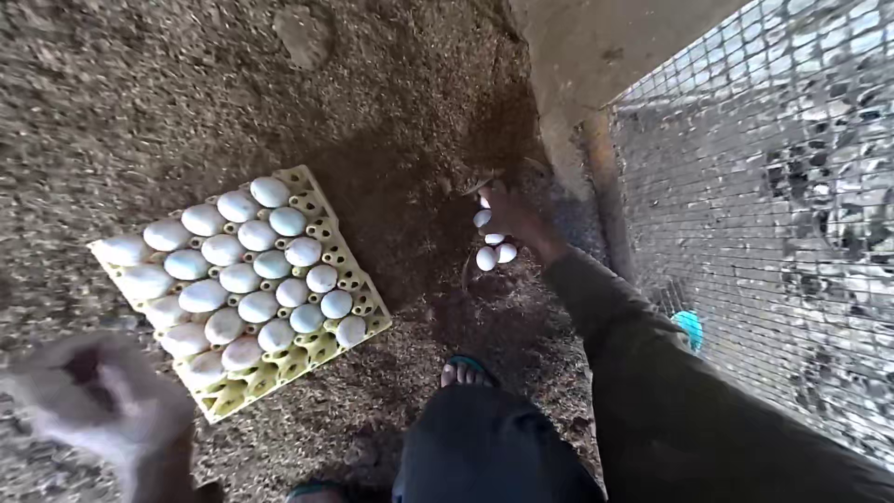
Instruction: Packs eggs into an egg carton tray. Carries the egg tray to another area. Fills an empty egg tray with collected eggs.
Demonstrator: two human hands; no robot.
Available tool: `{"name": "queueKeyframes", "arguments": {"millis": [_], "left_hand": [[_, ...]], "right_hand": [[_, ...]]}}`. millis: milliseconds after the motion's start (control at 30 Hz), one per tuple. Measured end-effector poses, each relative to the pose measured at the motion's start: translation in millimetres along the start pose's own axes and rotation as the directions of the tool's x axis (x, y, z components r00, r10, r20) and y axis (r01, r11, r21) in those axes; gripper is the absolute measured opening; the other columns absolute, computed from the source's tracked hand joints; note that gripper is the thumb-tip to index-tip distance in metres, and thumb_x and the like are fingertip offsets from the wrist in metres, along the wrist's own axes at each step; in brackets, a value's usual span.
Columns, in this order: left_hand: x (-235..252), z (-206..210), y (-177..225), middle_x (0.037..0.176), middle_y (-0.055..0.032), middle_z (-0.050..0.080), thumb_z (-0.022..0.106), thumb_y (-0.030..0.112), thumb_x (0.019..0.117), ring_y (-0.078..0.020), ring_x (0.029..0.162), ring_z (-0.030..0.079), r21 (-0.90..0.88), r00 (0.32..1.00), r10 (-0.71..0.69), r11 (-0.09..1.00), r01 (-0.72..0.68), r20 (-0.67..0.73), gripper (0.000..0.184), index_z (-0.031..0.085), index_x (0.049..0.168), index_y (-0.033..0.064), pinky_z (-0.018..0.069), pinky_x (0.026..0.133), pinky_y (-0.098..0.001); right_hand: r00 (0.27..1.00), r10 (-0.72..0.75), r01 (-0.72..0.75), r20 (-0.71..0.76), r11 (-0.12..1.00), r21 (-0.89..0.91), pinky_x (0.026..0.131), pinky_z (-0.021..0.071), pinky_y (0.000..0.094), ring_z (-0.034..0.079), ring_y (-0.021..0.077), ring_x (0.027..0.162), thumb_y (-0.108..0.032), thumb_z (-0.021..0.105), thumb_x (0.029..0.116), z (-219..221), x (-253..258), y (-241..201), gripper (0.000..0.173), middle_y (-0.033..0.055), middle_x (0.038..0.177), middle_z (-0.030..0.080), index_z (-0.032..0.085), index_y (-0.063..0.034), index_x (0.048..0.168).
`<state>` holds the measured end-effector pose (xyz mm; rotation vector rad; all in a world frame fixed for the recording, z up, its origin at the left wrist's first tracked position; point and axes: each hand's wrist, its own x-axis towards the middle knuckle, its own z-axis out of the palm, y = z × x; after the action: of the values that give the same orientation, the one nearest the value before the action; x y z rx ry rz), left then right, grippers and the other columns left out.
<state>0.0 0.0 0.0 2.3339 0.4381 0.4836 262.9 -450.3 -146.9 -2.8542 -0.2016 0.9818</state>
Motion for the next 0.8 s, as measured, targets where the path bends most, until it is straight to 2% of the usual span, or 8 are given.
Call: {"name": "queueKeyframes", "arguments": {"millis": [67,133,233,300,433,667,733,800], "left_hand": [[-9,29,17,0.105,-0.0060,0.060,0.048,0.016,0.1033,0.0003,0.086,0.056,-0.201,0.999,-0.031,0.979,0.028,-0.014,0.032,0.051,0.123,-0.0097,0.0505,0.077,-0.0223],[-19,61,44,0.105,0.0001,0.061,0.048,0.018,0.1045,0.0044,0.084,0.056,-0.297,0.997,-0.025,0.954,0.044,0.068,0.029,0.053,0.123,-0.0043,0.0511,0.076,-0.0202],[-37,104,75,0.091,-0.0101,0.062,0.050,0.014,0.1016,-0.0046,0.074,0.058,-0.303,0.968,-0.048,0.945,0.123,0.245,0.033,0.053,0.123,-0.0113,0.0525,0.069,-0.0258],[-52,126,93,0.081,-0.0095,0.062,0.052,0.013,0.0999,-0.0089,0.065,0.057,-0.304,0.925,-0.090,0.929,0.212,0.370,0.033,0.055,0.124,-0.0099,0.0517,0.061,-0.0290],[-76,157,110,0.080,-0.0081,0.064,0.053,0.013,0.0996,-0.0113,0.063,0.059,-0.355,0.849,-0.125,0.870,0.343,0.513,0.033,0.056,0.126,-0.0065,0.0528,0.060,-0.0306],[-84,188,128,0.096,-0.0122,0.069,0.052,0.021,0.1040,-0.0199,0.080,0.067,-0.305,0.613,-0.157,0.757,0.578,0.774,0.038,0.054,0.136,0.0013,0.0576,0.077,-0.0405],[-78,193,128,0.106,-0.0168,0.070,0.049,0.025,0.1068,-0.0275,0.094,0.070,-0.242,0.509,-0.133,0.761,0.602,0.850,0.038,0.055,0.137,0.0028,0.0563,0.087,-0.0488],[-72,197,132,0.110,-0.0192,0.070,0.046,0.028,0.1085,-0.0313,0.100,0.069,-0.213,0.451,-0.115,0.761,0.613,0.885,0.038,0.058,0.135,0.0038,0.0542,0.091,-0.0528]], "right_hand": [[0.999,-0.048,0.048,0.003,0.999,-0.014,0.096,0.0457,0.0747,0.045,0.0539,0.134,-0.044,0.094,0.0657,3,5,4,0.101,0.0251,0.158,0.037,0.047,-0.0222,0.153],[0.996,-0.093,0.093,0.007,0.996,-0.018,0.097,0.0456,0.0735,0.047,0.0527,0.133,-0.048,0.093,0.0660,0,7,6,0.095,0.0256,0.158,0.037,0.053,-0.0208,0.147],[0.994,-0.102,0.107,0.046,0.986,-0.124,0.098,0.0452,0.0734,0.044,0.0551,0.135,-0.060,0.087,0.0691,0,8,5,0.091,0.0270,0.161,0.032,0.054,-0.0237,0.146],[0.995,-0.081,0.088,0.055,0.984,-0.152,0.103,0.0392,0.0759,0.033,0.0580,0.142,-0.065,0.080,0.0740,8,3,10,0.090,0.0276,0.164,0.027,0.051,-0.0278,0.151],[0.998,-0.051,0.052,0.032,0.998,-0.044,0.100,0.0403,0.0765,0.036,0.0587,0.139,-0.054,0.083,0.0770,9,-19,5,0.077,0.0288,0.164,0.025,0.060,-0.0240,0.144],[0.924,-0.297,0.309,-0.242,0.951,0.012,0.100,0.0493,0.0633,0.054,0.0445,0.129,-0.042,0.086,0.0746,31,-21,27,0.056,0.0258,0.149,0.048,0.074,-0.0119,0.120],[0.940,-0.208,0.228,-0.272,0.973,0.046,0.104,0.0459,0.0631,0.051,0.0489,0.130,-0.038,0.084,0.0776,31,-27,19,0.056,0.0315,0.147,0.048,0.072,-0.0049,0.121],[0.966,-0.012,0.075,-0.259,0.969,0.236,0.107,0.0457,0.0599,0.054,0.0441,0.128,-0.032,0.080,0.0871,25,-40,13,0.055,0.0291,0.138,0.057,0.066,0.0013,0.129]]}}
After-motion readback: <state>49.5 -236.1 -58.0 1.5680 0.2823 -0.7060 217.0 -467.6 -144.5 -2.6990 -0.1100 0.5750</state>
